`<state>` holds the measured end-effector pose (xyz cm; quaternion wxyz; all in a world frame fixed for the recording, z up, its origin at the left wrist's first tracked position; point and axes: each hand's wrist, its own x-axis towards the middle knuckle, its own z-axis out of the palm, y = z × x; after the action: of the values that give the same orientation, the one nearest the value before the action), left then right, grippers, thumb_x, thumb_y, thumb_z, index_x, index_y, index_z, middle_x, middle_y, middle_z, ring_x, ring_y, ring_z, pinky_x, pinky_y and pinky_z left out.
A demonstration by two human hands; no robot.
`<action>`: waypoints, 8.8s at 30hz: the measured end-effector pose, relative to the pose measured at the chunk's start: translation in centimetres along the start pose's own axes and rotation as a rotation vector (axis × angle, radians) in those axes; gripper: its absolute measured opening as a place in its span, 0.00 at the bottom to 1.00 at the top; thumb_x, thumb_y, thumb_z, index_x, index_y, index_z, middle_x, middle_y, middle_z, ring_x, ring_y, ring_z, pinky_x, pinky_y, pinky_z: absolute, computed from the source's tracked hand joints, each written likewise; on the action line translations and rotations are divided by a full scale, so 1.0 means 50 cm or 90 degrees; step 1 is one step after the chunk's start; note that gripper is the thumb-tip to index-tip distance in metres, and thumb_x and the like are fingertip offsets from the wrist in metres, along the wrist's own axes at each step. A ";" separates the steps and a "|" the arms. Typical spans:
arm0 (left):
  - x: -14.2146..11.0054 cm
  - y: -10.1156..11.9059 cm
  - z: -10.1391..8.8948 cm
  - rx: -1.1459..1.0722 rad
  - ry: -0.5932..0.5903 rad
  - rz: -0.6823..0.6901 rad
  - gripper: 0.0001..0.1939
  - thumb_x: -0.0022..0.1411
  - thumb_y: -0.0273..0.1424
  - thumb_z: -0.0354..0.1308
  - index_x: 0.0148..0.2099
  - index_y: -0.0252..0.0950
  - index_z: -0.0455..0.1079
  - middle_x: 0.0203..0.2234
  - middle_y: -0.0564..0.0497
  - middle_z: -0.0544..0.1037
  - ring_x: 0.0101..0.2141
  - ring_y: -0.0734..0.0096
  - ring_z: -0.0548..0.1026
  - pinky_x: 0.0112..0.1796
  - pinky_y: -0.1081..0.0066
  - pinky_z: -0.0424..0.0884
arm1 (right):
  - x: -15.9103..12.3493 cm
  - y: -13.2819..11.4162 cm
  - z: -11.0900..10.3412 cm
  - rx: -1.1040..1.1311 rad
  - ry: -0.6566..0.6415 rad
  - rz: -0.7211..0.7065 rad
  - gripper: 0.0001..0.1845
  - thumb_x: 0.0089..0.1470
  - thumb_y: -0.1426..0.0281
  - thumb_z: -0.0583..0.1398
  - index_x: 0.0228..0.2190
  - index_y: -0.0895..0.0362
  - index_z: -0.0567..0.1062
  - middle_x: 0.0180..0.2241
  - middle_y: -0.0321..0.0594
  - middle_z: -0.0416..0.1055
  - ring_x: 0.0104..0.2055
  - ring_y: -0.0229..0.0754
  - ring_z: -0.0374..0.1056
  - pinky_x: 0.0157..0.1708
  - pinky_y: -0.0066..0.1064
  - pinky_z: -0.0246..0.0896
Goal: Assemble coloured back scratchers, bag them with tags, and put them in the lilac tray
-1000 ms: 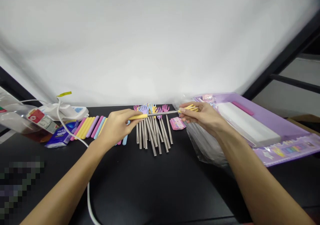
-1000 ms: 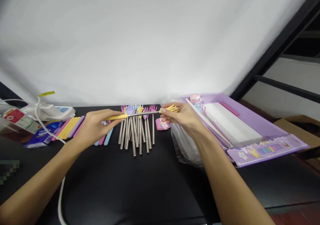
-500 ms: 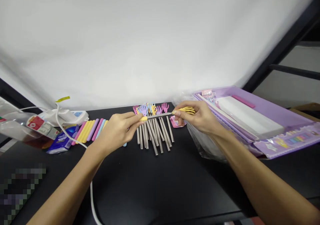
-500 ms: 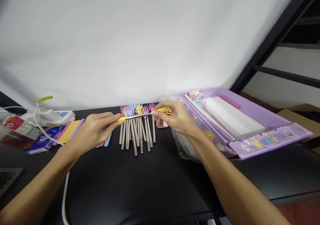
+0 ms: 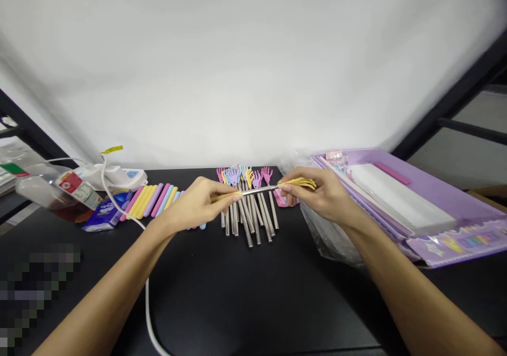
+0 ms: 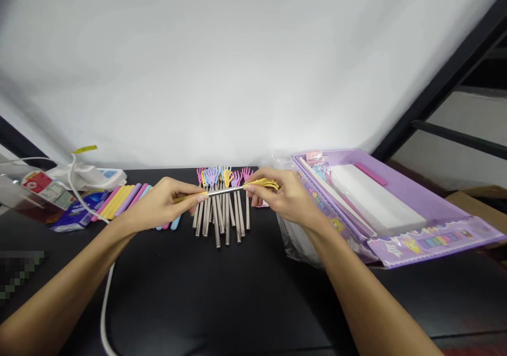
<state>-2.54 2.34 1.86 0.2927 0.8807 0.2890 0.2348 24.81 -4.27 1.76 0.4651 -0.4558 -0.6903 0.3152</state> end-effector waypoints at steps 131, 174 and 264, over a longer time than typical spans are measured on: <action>0.020 0.015 0.063 0.627 0.250 0.147 0.09 0.73 0.32 0.52 0.51 0.39 0.69 0.29 0.52 0.75 0.27 0.65 0.74 0.28 0.68 0.64 | 0.007 0.022 0.057 0.552 0.332 0.097 0.11 0.42 0.71 0.75 0.29 0.57 0.82 0.32 0.36 0.77 0.33 0.31 0.72 0.36 0.19 0.71; 0.031 0.010 0.072 0.556 0.368 0.264 0.08 0.70 0.29 0.55 0.41 0.37 0.76 0.33 0.49 0.84 0.30 0.64 0.81 0.31 0.67 0.72 | 0.007 0.015 -0.023 0.547 0.539 0.047 0.17 0.44 0.63 0.75 0.27 0.57 0.75 0.28 0.31 0.72 0.31 0.31 0.71 0.26 0.19 0.65; 0.050 0.010 0.088 0.543 0.298 0.308 0.14 0.74 0.34 0.49 0.38 0.34 0.71 0.22 0.53 0.75 0.20 0.73 0.71 0.23 0.71 0.60 | 0.001 0.022 0.060 0.564 0.457 0.011 0.15 0.50 0.59 0.71 0.27 0.57 0.78 0.30 0.37 0.75 0.33 0.34 0.70 0.32 0.25 0.64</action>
<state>2.01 1.96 -0.37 -0.2250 0.8870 0.2051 0.3473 22.37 -3.82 -0.29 0.8145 -0.3017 -0.2873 0.4038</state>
